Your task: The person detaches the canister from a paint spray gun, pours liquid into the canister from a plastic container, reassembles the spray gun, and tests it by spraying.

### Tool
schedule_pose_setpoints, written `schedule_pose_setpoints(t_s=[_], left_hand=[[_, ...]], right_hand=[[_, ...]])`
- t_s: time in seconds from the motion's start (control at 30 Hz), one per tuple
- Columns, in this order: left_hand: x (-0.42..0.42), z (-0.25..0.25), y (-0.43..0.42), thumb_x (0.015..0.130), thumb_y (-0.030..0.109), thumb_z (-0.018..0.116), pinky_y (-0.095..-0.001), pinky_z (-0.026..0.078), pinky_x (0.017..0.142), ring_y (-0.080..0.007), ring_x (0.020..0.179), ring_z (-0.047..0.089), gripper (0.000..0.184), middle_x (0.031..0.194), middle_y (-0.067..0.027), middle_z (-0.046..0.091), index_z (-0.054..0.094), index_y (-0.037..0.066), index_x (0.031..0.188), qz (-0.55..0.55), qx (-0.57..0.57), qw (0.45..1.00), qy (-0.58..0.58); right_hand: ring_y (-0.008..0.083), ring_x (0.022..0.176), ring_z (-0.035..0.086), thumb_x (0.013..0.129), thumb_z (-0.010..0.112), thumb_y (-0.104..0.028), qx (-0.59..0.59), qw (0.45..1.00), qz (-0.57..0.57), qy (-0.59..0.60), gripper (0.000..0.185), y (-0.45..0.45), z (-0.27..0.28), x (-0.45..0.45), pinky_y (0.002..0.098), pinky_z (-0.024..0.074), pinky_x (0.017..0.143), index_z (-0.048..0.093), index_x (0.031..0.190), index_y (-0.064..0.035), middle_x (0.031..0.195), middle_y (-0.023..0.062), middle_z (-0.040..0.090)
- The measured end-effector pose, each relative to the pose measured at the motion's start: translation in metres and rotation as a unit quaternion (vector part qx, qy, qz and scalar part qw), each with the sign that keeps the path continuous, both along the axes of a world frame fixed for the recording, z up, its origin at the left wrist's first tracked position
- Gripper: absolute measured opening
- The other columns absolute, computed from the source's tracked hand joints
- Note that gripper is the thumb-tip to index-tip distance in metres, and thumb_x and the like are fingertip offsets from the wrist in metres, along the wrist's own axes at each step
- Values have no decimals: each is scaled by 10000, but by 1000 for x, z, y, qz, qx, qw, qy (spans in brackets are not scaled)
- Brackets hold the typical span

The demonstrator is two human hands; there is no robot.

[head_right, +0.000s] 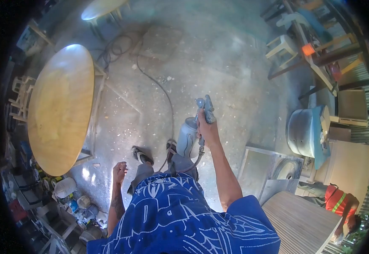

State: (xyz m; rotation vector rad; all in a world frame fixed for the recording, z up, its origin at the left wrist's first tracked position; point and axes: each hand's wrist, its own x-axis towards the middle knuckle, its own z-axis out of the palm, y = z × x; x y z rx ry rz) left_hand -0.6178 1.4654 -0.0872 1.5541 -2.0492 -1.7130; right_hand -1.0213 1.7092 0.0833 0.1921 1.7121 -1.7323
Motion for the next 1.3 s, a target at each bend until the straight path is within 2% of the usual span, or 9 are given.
schedule_pose_setpoints(t_s=[0.4, 0.43, 0.53, 0.67, 0.77, 0.83, 0.9, 1.0, 1.3], left_hand=[[76, -28, 37, 893, 223, 619, -291, 511, 572, -182, 663, 645, 264, 877, -94, 690, 680, -3, 1016, 69, 62, 994, -60], [76, -32, 38, 909, 226, 621, -265, 501, 561, -144, 656, 622, 250, 830, -39, 632, 654, 30, 1060, 62, 64, 995, -52], [63, -35, 33, 918, 227, 608, -276, 502, 577, -154, 645, 617, 266, 854, -69, 645, 656, 5, 1058, -28, -6, 998, -50], [-66, 45, 34, 936, 124, 567, -305, 503, 714, -191, 774, 629, 221, 882, -122, 652, 641, -33, 1073, -105, -133, 983, 67], [-193, 159, 39, 931, 41, 553, -320, 489, 828, -214, 932, 627, 255, 1052, -139, 630, 617, 20, 1177, -172, -114, 962, 181], [-253, 203, 47, 931, 36, 555, -335, 485, 842, -249, 946, 630, 264, 1107, -144, 608, 614, 33, 1188, -242, -201, 906, 283], [-292, 237, 56, 922, 45, 571, -354, 489, 856, -278, 980, 626, 241, 1135, -153, 597, 630, 18, 1154, -316, -172, 860, 362], [-323, 238, 51, 903, 51, 593, -374, 492, 864, -306, 1003, 616, 215, 1126, -146, 603, 655, 21, 1107, -494, -152, 798, 312], [-321, 220, 61, 873, 85, 611, -390, 495, 799, -321, 928, 615, 145, 991, -127, 613, 633, 19, 1000, -451, -131, 803, 366]], right_hand=[[64, 413, 404, 966, 549, -453, 14, 999, 36, 18, 399, -18, -7, 6, 251, 356, 369, 503, 801, -92, 579, -35, 420], [66, 414, 409, 967, 550, -449, 14, 999, 39, 15, 399, -19, -7, 5, 253, 358, 370, 504, 801, -89, 582, -32, 425], [62, 427, 416, 971, 542, -450, 27, 997, 60, 29, 393, -21, -11, 7, 252, 356, 383, 494, 785, -107, 587, -36, 431], [61, 443, 426, 969, 544, -452, 54, 994, 83, 41, 386, -25, -14, 12, 247, 366, 394, 503, 796, -110, 599, -36, 441], [166, 593, 586, 952, 570, -433, 130, 975, 134, 120, 424, -29, -21, 20, 325, 469, 532, 550, 904, -12, 709, 57, 588], [211, 671, 617, 950, 569, -416, 148, 967, 166, 126, 415, -35, 7, 31, 351, 485, 609, 559, 979, -2, 756, 99, 630], [280, 816, 661, 943, 581, -344, 166, 949, 209, 170, 384, -34, -4, 35, 384, 499, 719, 564, 1126, -7, 883, 178, 675], [307, 937, 660, 926, 602, -268, 108, 957, 198, 185, 361, -29, -2, 43, 385, 493, 791, 555, 1188, -24, 990, 201, 669], [257, 1042, 644, 902, 607, -144, 88, 960, 200, 175, 365, -22, -5, 47, 348, 484, 849, 536, 1254, -78, 1073, 174, 664]])
